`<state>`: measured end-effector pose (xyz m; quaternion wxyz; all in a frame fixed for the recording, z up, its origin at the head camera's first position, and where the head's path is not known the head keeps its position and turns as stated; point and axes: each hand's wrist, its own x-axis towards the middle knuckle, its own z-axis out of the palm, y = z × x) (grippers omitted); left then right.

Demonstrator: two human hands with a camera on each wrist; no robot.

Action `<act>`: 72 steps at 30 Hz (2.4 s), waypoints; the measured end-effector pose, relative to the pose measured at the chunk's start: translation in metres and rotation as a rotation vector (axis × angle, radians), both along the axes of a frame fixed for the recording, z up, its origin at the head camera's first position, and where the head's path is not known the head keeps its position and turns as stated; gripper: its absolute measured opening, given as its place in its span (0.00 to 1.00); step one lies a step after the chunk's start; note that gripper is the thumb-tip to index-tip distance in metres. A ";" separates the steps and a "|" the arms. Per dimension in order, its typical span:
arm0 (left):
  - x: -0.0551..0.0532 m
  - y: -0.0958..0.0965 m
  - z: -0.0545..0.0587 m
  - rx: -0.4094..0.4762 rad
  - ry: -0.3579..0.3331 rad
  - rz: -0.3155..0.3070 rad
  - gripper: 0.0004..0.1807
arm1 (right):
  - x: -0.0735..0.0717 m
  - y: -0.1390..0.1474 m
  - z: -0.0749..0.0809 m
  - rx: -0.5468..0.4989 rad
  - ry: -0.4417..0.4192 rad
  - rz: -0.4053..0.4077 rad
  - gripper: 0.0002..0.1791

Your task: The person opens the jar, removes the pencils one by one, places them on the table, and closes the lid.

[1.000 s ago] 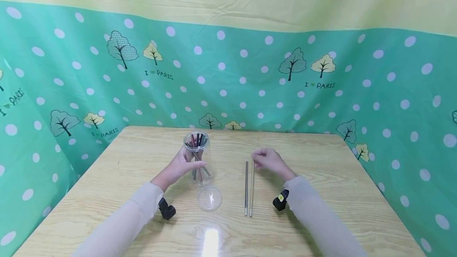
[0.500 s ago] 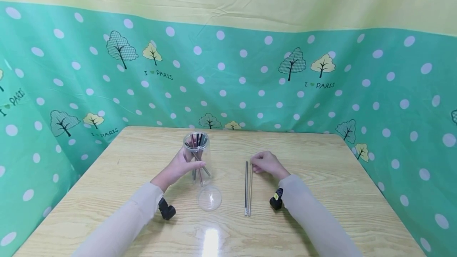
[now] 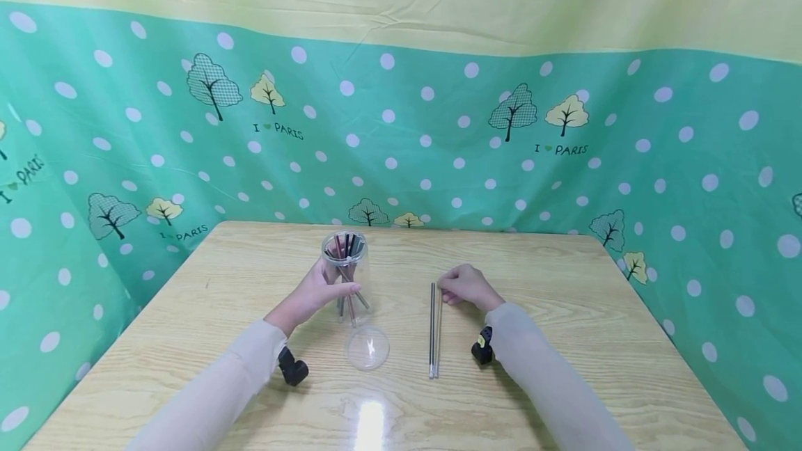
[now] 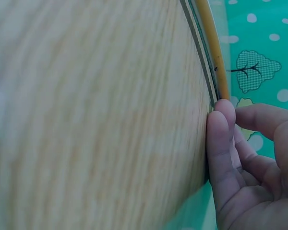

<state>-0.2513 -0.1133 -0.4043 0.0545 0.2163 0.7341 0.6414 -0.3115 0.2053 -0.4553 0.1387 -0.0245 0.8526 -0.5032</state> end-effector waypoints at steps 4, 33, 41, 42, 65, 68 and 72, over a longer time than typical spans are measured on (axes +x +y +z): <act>0.001 0.000 0.001 -0.005 0.002 0.006 0.46 | 0.001 -0.002 0.002 0.008 0.001 0.011 0.11; 0.002 0.000 0.001 -0.019 -0.020 0.020 0.46 | -0.005 -0.005 0.004 0.042 0.012 0.011 0.11; 0.003 0.000 0.002 -0.026 -0.037 0.026 0.47 | -0.003 -0.003 0.013 0.040 0.043 0.013 0.11; 0.003 0.000 0.002 -0.028 -0.038 0.028 0.47 | -0.003 -0.003 0.014 0.043 0.049 0.017 0.11; 0.000 -0.001 -0.001 -0.013 -0.006 0.015 0.47 | 0.027 -0.044 0.082 0.103 0.406 0.197 0.09; 0.000 -0.001 -0.001 -0.009 -0.005 0.011 0.47 | 0.032 -0.053 0.088 0.111 0.488 0.226 0.09; 0.000 -0.001 -0.001 -0.009 -0.012 0.009 0.47 | 0.040 -0.064 0.098 0.115 0.603 0.248 0.09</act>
